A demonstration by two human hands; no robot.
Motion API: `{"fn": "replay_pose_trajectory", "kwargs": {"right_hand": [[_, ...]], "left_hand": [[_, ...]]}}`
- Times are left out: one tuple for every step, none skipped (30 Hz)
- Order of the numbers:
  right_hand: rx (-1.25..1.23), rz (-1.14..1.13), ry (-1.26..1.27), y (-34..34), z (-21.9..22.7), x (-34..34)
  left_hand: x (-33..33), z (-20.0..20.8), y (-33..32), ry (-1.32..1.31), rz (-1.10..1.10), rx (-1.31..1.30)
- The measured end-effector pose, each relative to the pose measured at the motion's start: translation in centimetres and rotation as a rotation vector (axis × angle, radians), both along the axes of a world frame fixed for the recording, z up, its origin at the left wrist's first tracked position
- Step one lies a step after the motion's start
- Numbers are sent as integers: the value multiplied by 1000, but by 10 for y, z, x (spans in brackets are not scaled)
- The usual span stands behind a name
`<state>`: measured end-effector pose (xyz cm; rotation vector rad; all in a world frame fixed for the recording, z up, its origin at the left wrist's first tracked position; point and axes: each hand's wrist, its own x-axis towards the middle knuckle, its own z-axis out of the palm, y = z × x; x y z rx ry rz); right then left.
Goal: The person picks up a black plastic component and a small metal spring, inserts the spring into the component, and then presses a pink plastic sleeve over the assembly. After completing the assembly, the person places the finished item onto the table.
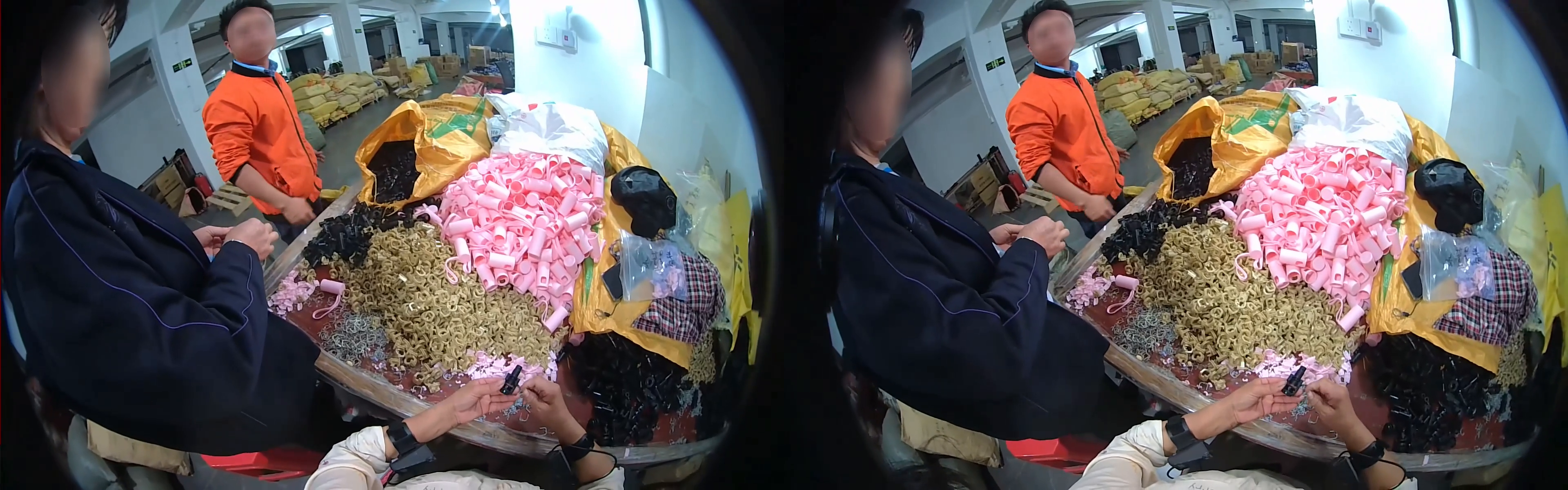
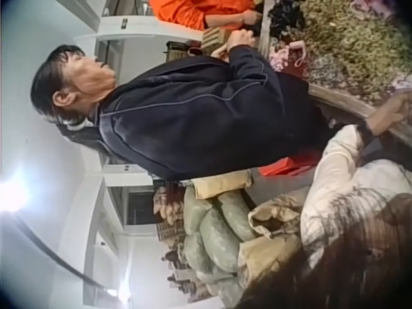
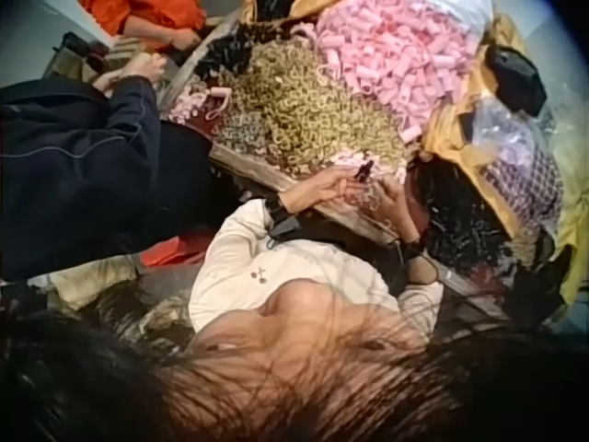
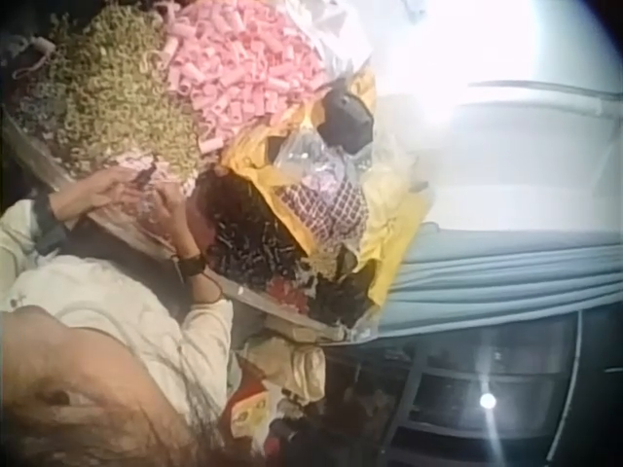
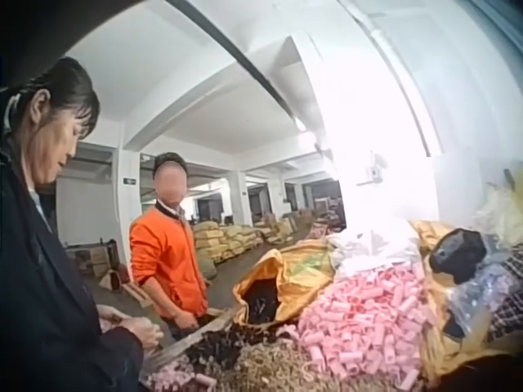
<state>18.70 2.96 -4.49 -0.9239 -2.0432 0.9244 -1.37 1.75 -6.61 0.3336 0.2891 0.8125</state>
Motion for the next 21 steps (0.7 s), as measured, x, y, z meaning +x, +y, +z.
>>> {"fn": "replay_pose_trajectory", "kwargs": {"right_hand": [[-79, -4, 62, -3, 2, -2], [-159, -9, 125, -6, 5, -5], [-240, -14, 188, -11, 8, -7], [-245, -22, 186, -13, 12, -8], [-337, -42, 209, -16, 18, -9], [-431, -66, 232, -18, 23, -10], [-526, -94, 256, -19, 29, -11], [-488, -90, 263, -18, 28, -11], [-457, -81, 269, -14, 22, -11], [-442, -103, 265, -11, 18, -11], [-429, -117, 262, -7, 17, -11], [-448, -110, 262, -5, 24, -13], [-461, -109, 269, -3, 30, -15], [-474, -119, 294, -2, 31, -17], [-482, -112, 319, 0, 31, -20], [-493, -144, 317, 0, 32, -20], [-516, -134, 328, 0, 33, -19], [-538, -111, 341, 2, 32, -20], [-558, -84, 354, 2, 31, -19], [-563, -92, 354, 1, 30, -17], [-586, -86, 352, 0, 30, -16]], "left_hand": [[0, 0, 0, -20, -4, -10], [1, 0, -1, -40, -9, -20], [2, 0, -2, -59, -14, -31], [3, -1, -2, -61, -21, -37], [3, 0, -2, -64, -34, -25], [2, -1, -2, -68, -50, -14], [1, -1, 0, -73, -69, -7], [1, -2, 2, -56, -80, 18], [-2, -2, 2, -38, -84, 37], [-2, 2, 1, 1, -42, 5], [-4, 5, 1, 45, 6, -28], [-7, 8, 0, 36, 24, -47], [-9, 12, 2, 31, 35, -60], [-7, 15, 1, 20, -10, -88], [-10, 19, 0, 74, 27, -67], [-9, 21, 1, 130, 60, -38], [-6, 21, 0, 124, 34, -51], [-5, 21, 0, 130, 31, -74], [-4, 20, 0, 136, 31, -96], [-3, 19, 0, 142, 35, -116], [-2, 19, -2, 142, 36, -123]]}}
